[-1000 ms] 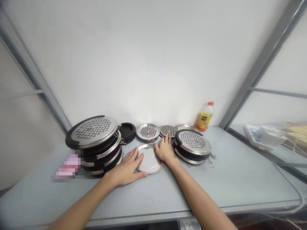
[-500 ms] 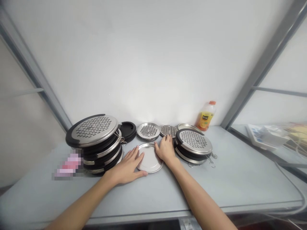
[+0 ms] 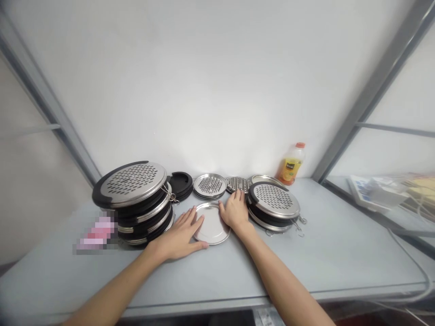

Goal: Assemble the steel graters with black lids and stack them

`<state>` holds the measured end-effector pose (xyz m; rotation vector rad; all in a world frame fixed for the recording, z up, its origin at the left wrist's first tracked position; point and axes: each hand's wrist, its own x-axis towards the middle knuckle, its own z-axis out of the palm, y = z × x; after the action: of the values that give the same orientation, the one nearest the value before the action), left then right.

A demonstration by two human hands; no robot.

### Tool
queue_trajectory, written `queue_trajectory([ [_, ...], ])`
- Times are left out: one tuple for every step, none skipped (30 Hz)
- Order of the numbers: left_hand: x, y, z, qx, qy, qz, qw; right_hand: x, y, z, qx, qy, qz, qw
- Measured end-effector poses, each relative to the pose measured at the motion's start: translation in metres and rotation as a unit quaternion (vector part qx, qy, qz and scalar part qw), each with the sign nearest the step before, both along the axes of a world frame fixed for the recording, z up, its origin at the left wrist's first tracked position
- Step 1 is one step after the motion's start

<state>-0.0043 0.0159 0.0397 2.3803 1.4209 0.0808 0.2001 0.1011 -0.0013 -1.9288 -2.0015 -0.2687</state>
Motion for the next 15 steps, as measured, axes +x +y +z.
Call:
queue_trajectory([
  [0.000, 0.000, 0.000, -0.001, 0.000, -0.001, 1.000, 0.000, 0.000, 0.000, 0.005, -0.002, -0.003, 1.000],
  [0.000, 0.000, -0.001, -0.003, 0.000, -0.001, 1.000, 0.000, 0.000, 0.000, 0.011, -0.005, -0.004, 1.000],
  [0.000, 0.000, -0.001, -0.004, 0.000, -0.001, 1.000, 0.000, 0.000, 0.000, 0.020, -0.007, -0.004, 1.000],
  [0.000, 0.000, -0.001, -0.004, 0.001, -0.001, 1.000, 0.001, 0.000, 0.000, 0.030, -0.008, -0.003, 1.000],
  [0.000, 0.000, -0.001, -0.003, 0.001, -0.002, 1.000, 0.001, 0.000, 0.001, 0.043, -0.008, -0.002, 0.999],
  [0.000, 0.000, -0.001, -0.002, 0.001, -0.003, 1.000, 0.002, 0.001, 0.001, 0.057, -0.006, 0.000, 0.998],
  [-0.001, 0.001, -0.001, 0.000, 0.000, -0.004, 1.000, 0.003, 0.002, 0.001, 0.071, -0.004, 0.002, 0.997],
  [-0.001, 0.001, -0.002, 0.000, -0.001, -0.005, 1.000, 0.003, 0.002, 0.002, 0.086, 0.000, 0.006, 0.996],
  [-0.001, 0.001, -0.002, 0.000, -0.003, -0.005, 1.000, 0.004, 0.003, 0.003, 0.099, 0.005, 0.011, 0.995],
  [-0.001, 0.001, -0.003, 0.000, -0.006, -0.005, 1.000, 0.004, 0.003, 0.004, 0.112, 0.009, 0.019, 0.994],
  [-0.001, 0.001, -0.003, 0.001, -0.009, -0.005, 1.000, 0.004, 0.003, 0.005, 0.123, 0.012, 0.026, 0.992],
  [-0.001, 0.001, -0.004, 0.004, -0.012, -0.005, 1.000, 0.004, 0.002, 0.007, 0.133, 0.014, 0.033, 0.991],
  [-0.001, 0.001, -0.004, 0.007, -0.014, -0.006, 1.000, 0.004, 0.002, 0.009, 0.141, 0.015, 0.038, 0.989],
  [-0.001, 0.001, -0.005, 0.010, -0.016, -0.008, 1.000, 0.003, 0.001, 0.011, 0.147, 0.015, 0.042, 0.988],
  [-0.001, 0.000, -0.005, 0.013, -0.017, -0.009, 1.000, 0.003, 0.000, 0.012, 0.151, 0.015, 0.047, 0.987],
])
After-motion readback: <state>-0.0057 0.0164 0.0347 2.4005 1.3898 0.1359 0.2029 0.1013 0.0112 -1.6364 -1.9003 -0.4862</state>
